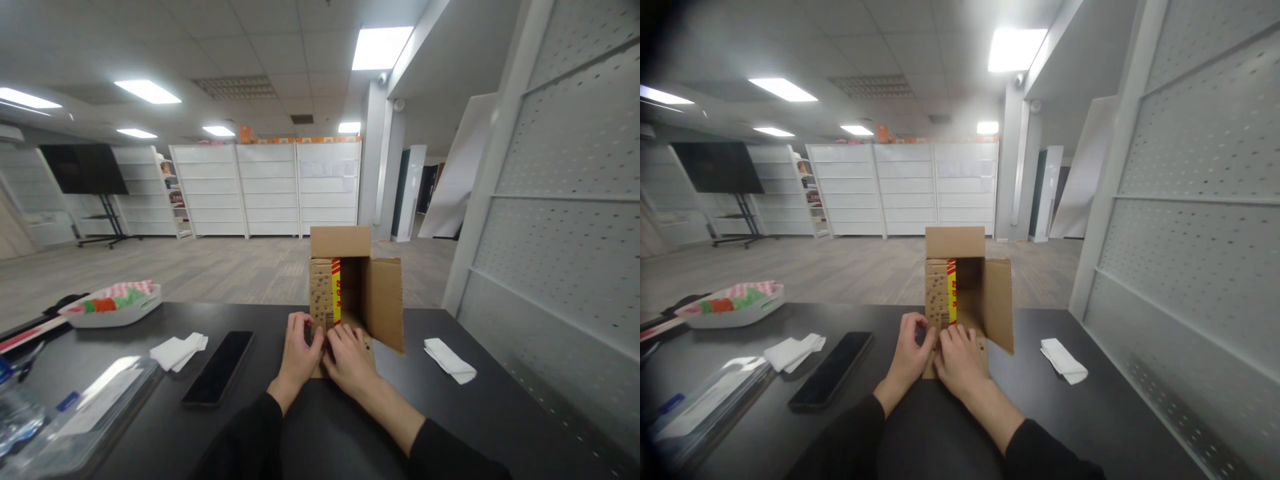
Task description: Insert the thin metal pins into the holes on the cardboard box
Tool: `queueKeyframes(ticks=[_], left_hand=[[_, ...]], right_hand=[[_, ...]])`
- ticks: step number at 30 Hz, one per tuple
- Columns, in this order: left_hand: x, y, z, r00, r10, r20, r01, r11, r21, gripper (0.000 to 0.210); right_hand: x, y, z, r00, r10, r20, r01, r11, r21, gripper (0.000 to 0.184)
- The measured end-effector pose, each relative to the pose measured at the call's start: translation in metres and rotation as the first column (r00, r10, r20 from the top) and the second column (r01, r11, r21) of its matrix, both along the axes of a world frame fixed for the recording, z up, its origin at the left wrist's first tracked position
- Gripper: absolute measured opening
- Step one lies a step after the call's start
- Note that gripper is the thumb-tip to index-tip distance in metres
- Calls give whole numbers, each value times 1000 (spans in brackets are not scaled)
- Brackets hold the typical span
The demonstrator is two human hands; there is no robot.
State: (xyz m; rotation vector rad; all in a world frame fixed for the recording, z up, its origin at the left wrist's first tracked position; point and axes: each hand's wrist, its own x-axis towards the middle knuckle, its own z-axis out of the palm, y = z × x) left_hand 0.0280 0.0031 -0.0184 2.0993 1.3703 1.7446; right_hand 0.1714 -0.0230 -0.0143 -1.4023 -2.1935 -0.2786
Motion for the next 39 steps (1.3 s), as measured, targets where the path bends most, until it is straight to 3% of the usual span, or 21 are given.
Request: queueKeyframes(ticks=[20,39], left_hand=[[-1,-1,6,999,-8,44,7,1000,29,6],[-4,0,5,999,-16,51,13,998,65,9]], right_hand=[[0,-7,5,983,142,-119,-145,989,-20,11],[5,-4,0,985,141,-97,-148,986,-78,19]])
